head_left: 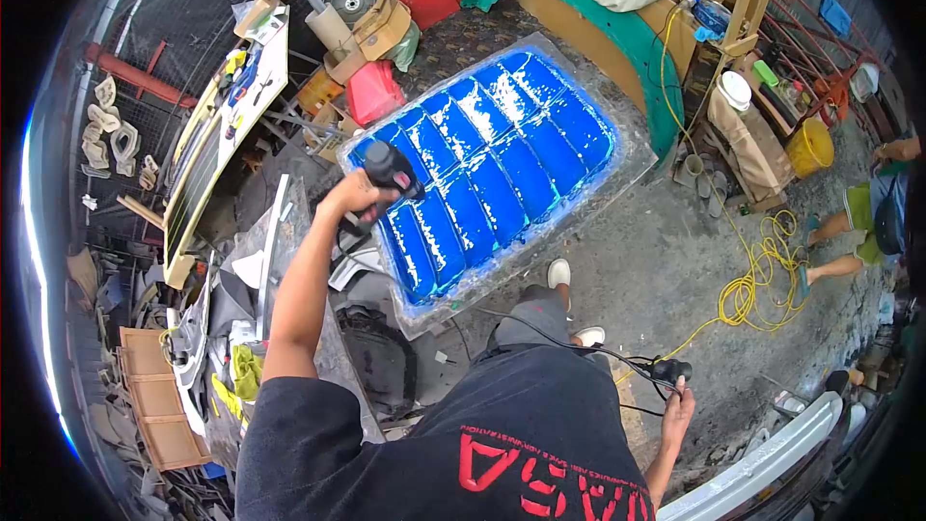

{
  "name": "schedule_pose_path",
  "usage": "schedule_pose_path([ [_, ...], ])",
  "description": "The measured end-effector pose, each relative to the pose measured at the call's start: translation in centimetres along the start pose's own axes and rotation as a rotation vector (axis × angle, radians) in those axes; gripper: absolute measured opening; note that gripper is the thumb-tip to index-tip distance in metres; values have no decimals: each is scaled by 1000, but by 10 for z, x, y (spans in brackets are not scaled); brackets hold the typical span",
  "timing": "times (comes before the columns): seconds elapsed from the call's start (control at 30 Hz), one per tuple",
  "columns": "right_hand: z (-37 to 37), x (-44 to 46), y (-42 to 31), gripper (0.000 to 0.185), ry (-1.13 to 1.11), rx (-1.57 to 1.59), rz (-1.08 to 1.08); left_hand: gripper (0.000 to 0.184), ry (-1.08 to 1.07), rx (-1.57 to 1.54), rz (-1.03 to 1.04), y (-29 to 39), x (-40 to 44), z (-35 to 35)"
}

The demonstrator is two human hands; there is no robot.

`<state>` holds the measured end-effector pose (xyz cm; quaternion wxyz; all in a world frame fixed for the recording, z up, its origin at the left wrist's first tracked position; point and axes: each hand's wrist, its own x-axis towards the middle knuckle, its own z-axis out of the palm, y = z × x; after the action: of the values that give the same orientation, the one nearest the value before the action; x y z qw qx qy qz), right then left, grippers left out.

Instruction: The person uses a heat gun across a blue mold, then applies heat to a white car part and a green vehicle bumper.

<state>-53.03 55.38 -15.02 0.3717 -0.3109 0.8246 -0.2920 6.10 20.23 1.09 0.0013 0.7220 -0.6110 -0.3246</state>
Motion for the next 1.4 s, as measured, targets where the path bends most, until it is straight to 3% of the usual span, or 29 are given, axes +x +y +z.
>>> schedule_pose_path([
  [0.13, 6, 10, -39, 39, -20, 5, -1, 34, 389, -79, 1, -8, 55, -21],
  [0.17, 12, 14, -33, 35, 24, -66, -126, 34, 431, -13, -13, -15, 72, -24],
  [0.27, 23, 20, -51, 33, 0, -101, -153, 34, 450, 66, -58, -10, 96, -35],
  [0.33, 32, 26, -62, 32, -15, -98, -51, 34, 122, 86, 79, 22, 85, -43],
  [0.4, 40, 33, -68, 34, 6, -24, -40, 32, -305, -129, -8, 36, 83, -47],
  [0.47, 45, 39, -88, 35, -2, -28, -11, 31, -454, -30, -68, 53, 86, -53],
  [0.53, 46, 47, -99, 36, -10, -34, 21, 32, -406, -120, -26, 63, 88, -64],
  [0.6, 50, 58, -97, 37, -36, -85, 13, 32, -227, -45, 12, 10, 133, -61],
  [0.67, 53, 70, -96, 38, -62, -75, -5, 38, 153, 120, 27, -7, 155, -63],
  [0.73, 55, 79, -100, 38, -117, -119, 13, 44, 737, 271, 366, -28, 177, -55],
  [0.8, 56, 85, -104, 37, -157, -108, 13, 45, 755, 280, 346, -18, 171, -60],
  [0.87, 56, 93, -109, 35, -210, -63, 20, 39, 286, -11, -83, 4, 152, -66],
  [0.93, 54, 98, -110, 34, -226, -51, 29, 28, 28, -291, 85, 20, 130, -57],
  [0.97, 53, 99, -110, 34, -226, -32, 47, 31, -153, -241, 5, 36, 118, -59],
  [1.0, 53, 99, -111, 34, -236, -32, 47, 35, -278, -267, 63, 38, 113, -54],
  [1.07, 49, 98, -113, 34, -220, -28, 44, 35, -431, -190, 10, 49, 106, -51],
  [1.13, 48, 97, -115, 34, -219, -58, 46, 32, -417, -158, 15, 38, 112, -47],
  [1.23, 47, 96, -114, 34, -232, -74, 48, 40, -22, -165, 68, 4, 133, -43],
  [1.33, 53, 91, -114, 32, -237, -88, 50, 38, 597, -12, 209, 0, 133, -45],
  [1.4, 55, 88, -111, 30, -220, -118, -1, 37, 532, -81, 92, 4, 121, -55],
])
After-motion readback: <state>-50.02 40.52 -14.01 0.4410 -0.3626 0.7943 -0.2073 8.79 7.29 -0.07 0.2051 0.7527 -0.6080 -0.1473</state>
